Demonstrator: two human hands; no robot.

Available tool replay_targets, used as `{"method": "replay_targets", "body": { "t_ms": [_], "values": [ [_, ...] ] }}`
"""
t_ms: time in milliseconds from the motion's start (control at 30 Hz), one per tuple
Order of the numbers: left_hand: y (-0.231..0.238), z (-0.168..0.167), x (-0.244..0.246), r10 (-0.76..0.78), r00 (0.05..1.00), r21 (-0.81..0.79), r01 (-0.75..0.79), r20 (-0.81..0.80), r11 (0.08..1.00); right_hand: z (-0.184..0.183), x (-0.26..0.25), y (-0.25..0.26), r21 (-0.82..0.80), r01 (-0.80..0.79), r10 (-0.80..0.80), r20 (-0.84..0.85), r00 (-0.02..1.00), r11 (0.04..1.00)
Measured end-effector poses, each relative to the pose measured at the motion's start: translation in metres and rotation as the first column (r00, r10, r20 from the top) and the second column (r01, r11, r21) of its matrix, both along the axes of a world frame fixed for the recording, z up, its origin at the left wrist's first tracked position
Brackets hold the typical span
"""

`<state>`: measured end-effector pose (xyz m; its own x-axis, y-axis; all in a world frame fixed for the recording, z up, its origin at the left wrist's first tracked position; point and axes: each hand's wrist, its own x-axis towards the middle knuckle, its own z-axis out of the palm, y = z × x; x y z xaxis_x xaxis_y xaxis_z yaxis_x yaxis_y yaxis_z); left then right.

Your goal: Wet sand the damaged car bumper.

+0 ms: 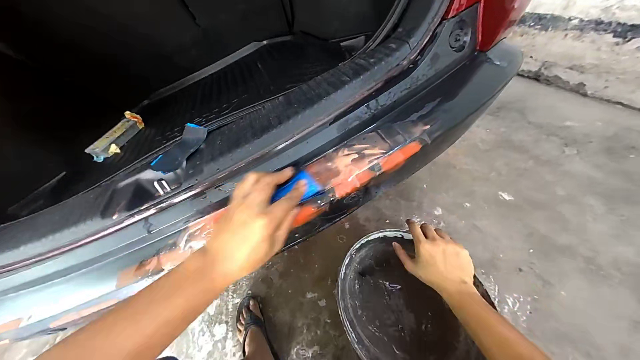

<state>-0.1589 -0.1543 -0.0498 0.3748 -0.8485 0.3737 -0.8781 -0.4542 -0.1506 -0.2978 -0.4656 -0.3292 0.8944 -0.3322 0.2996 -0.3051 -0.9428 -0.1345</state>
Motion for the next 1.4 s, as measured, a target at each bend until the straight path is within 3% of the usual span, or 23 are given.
{"method": "replay_targets", "body": {
  "t_ms": [100,233,300,433,500,633,700,800,900,967,1067,1133,1200,1300,1333,1400],
  "values": [
    [-0.055,0.003,0.009,-0.067,0.997,0.041,0.069,-0.033,0.997,-0.004,-0.008,-0.003,-0.033,-0.064,0.064,0.001,0.998,0.997],
    [0.020,0.008,-0.002,-0.057,0.996,0.041,0.059,-0.062,0.997,-0.002,-0.008,-0.004,-0.033,-0.043,0.044,0.015,0.999,0.999],
    [0.035,0.004,-0.007,-0.013,1.000,0.009,0.013,-0.016,1.000,-0.002,-0.001,0.000,-0.017,-0.007,0.007,0.015,1.000,1.000],
    [-0.051,-0.002,0.003,-0.026,1.000,-0.002,0.026,-0.017,1.000,-0.005,-0.003,-0.004,-0.063,-0.045,0.045,0.008,0.999,0.997],
    [-0.064,0.007,0.011,-0.090,0.994,0.058,0.093,-0.054,0.994,-0.005,-0.007,-0.005,-0.080,-0.053,0.053,0.003,0.999,0.995],
    [0.034,0.011,0.003,-0.065,0.996,0.051,0.068,-0.054,0.996,0.000,-0.003,-0.003,-0.044,-0.017,0.017,-0.008,1.000,0.999],
    [0.051,0.006,0.001,-0.034,0.999,0.020,0.034,-0.010,0.999,-0.002,0.002,0.000,-0.037,0.010,-0.010,0.000,1.000,0.999],
    [-0.026,-0.003,0.002,0.001,0.999,0.003,-0.001,0.032,1.000,-0.006,0.002,-0.002,-0.069,-0.003,0.003,-0.002,1.000,0.998],
    [-0.102,0.001,0.015,-0.076,0.997,0.054,0.075,0.012,0.996,-0.006,-0.004,-0.003,-0.077,-0.028,0.028,0.000,1.000,0.997],
    [-0.080,0.009,0.018,-0.123,0.992,0.076,0.124,-0.017,0.989,-0.004,-0.007,-0.003,-0.075,-0.033,0.034,0.008,0.999,0.997],
    [0.015,0.005,0.011,-0.122,0.992,0.022,0.123,-0.035,0.992,-0.002,-0.005,-0.002,-0.047,-0.004,0.005,0.015,1.000,0.999],
    [0.040,0.000,0.009,-0.082,0.997,-0.010,0.082,-0.002,0.997,-0.001,0.002,0.002,-0.029,0.026,-0.026,0.012,1.000,0.999],
    [0.001,-0.005,0.008,-0.058,0.998,-0.027,0.059,0.035,0.998,-0.002,0.002,0.002,-0.039,0.022,-0.022,-0.005,1.000,0.999],
    [-0.097,-0.004,0.015,-0.074,0.997,0.020,0.073,0.025,0.997,-0.006,-0.002,-0.003,-0.073,-0.009,0.008,-0.012,1.000,0.997],
    [-0.114,0.000,0.018,-0.099,0.995,0.052,0.098,0.008,0.994,-0.007,-0.004,-0.003,-0.080,-0.014,0.013,-0.006,1.000,0.997],
    [-0.101,0.008,0.019,-0.147,0.989,0.078,0.147,-0.012,0.986,-0.006,-0.006,-0.004,-0.090,-0.023,0.023,0.006,1.000,0.996]
  ]
}}
